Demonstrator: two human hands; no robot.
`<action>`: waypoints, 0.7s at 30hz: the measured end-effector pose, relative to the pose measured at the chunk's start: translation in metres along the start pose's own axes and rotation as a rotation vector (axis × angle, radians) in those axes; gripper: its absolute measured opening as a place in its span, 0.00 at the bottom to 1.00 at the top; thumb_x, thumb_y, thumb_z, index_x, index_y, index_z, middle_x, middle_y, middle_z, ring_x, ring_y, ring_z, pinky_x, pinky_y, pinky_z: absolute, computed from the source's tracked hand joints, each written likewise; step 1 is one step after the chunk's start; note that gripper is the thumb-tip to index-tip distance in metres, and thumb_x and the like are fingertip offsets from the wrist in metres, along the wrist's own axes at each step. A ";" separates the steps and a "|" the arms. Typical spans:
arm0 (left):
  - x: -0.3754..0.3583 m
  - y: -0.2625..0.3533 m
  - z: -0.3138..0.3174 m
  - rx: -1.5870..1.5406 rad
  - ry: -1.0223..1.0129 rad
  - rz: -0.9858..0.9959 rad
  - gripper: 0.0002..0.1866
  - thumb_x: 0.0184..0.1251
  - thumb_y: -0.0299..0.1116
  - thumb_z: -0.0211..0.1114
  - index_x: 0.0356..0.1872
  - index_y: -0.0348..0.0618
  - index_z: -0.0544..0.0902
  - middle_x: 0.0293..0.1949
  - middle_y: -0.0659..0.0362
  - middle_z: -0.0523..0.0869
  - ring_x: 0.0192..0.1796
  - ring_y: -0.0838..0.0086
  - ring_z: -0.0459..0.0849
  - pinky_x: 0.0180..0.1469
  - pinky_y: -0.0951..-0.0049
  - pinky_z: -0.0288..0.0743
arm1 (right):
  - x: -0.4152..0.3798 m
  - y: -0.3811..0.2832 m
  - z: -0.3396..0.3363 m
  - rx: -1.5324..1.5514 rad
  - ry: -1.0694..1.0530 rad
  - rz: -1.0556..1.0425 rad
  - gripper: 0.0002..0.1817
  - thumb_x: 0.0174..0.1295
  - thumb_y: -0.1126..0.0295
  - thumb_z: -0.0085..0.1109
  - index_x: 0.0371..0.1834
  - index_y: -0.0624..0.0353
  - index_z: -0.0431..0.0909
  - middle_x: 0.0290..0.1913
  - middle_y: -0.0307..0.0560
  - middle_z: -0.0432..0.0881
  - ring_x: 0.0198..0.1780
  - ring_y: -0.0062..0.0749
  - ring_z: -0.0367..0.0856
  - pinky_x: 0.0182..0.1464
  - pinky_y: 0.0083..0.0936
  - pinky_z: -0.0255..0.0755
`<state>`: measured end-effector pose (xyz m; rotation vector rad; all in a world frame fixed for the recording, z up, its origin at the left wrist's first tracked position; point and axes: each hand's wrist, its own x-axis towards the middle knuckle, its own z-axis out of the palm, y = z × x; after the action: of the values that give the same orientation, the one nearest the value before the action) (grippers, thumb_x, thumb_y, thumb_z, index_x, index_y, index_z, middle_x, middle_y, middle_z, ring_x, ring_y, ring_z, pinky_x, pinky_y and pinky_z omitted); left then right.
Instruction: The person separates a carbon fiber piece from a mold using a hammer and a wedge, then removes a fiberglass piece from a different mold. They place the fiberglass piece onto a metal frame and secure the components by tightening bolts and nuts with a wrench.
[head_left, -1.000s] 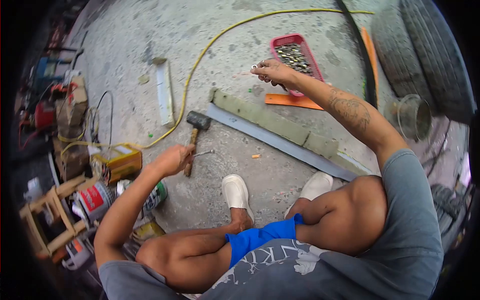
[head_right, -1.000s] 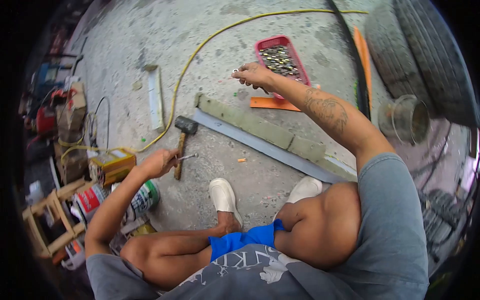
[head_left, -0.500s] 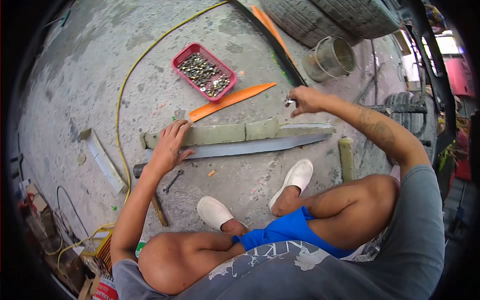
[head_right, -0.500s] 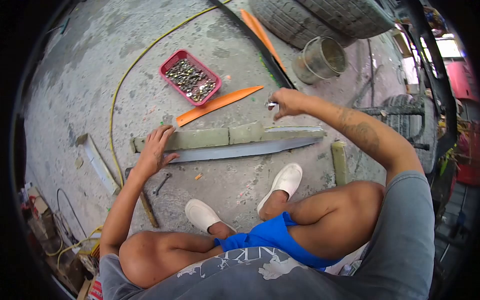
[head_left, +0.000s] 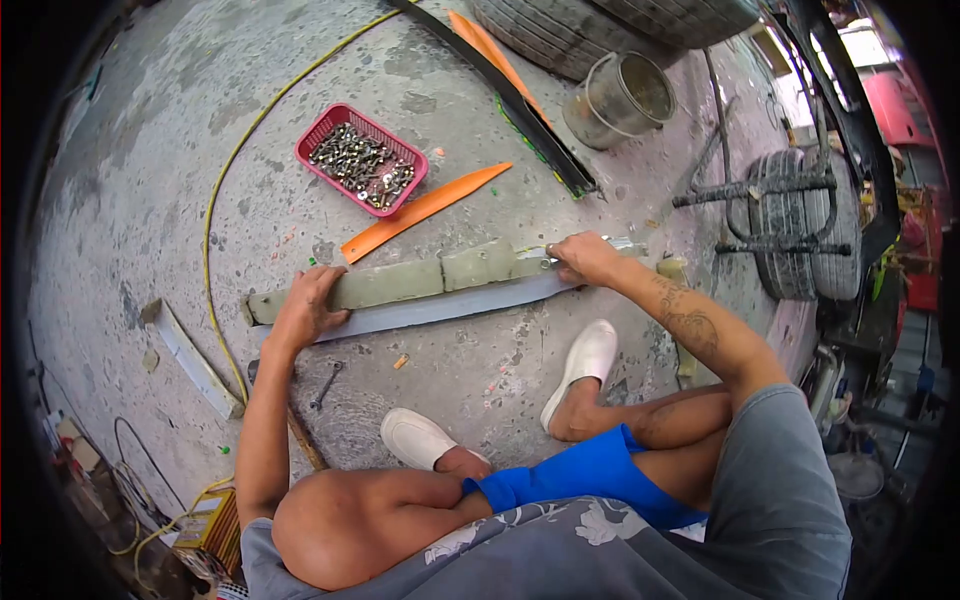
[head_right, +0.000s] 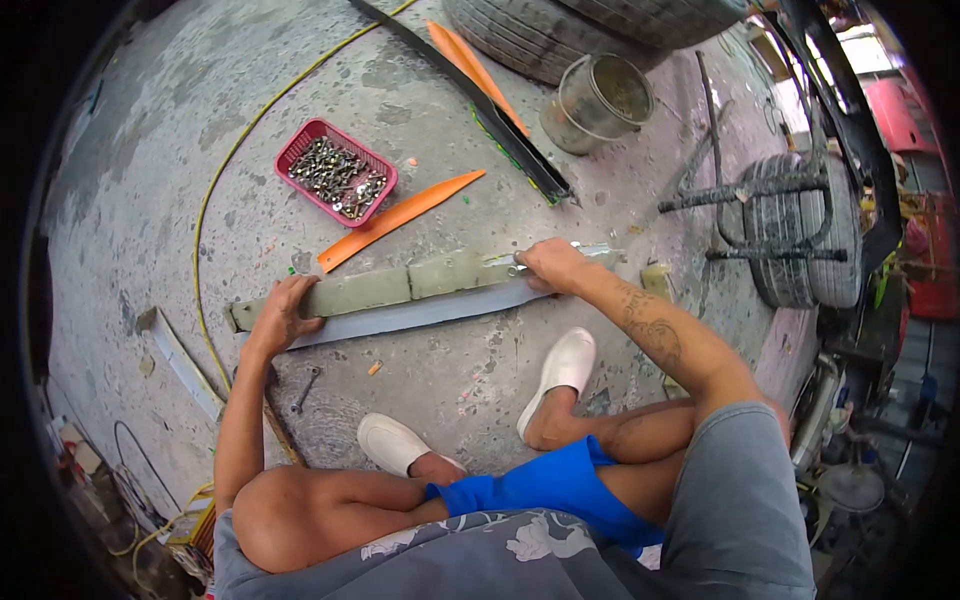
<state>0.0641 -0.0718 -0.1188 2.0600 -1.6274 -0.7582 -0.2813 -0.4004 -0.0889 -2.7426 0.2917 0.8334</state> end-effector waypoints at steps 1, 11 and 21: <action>-0.003 -0.003 -0.006 -0.003 -0.033 -0.016 0.33 0.44 0.28 0.75 0.57 0.42 0.75 0.50 0.53 0.80 0.56 0.56 0.77 0.61 0.54 0.64 | -0.001 -0.011 0.001 0.015 0.000 0.011 0.16 0.50 0.68 0.65 0.42 0.60 0.77 0.39 0.53 0.84 0.43 0.50 0.83 0.45 0.43 0.77; -0.017 0.008 -0.026 0.094 0.002 -0.065 0.42 0.42 0.33 0.79 0.64 0.45 0.72 0.59 0.51 0.75 0.63 0.54 0.71 0.70 0.57 0.61 | 0.024 0.018 0.000 0.145 0.028 -0.204 0.23 0.52 0.57 0.71 0.50 0.52 0.80 0.41 0.51 0.85 0.44 0.50 0.84 0.44 0.43 0.77; -0.010 0.056 -0.078 0.155 -0.113 0.003 0.15 0.55 0.26 0.69 0.45 0.39 0.81 0.42 0.51 0.80 0.49 0.55 0.77 0.55 0.60 0.71 | -0.092 0.138 -0.055 0.071 -0.043 0.214 0.18 0.53 0.58 0.69 0.40 0.58 0.83 0.36 0.56 0.85 0.39 0.53 0.83 0.42 0.44 0.75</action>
<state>0.0702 -0.0762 -0.0230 2.1548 -1.8017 -0.7829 -0.3638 -0.5371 -0.0184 -2.6563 0.6026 0.9149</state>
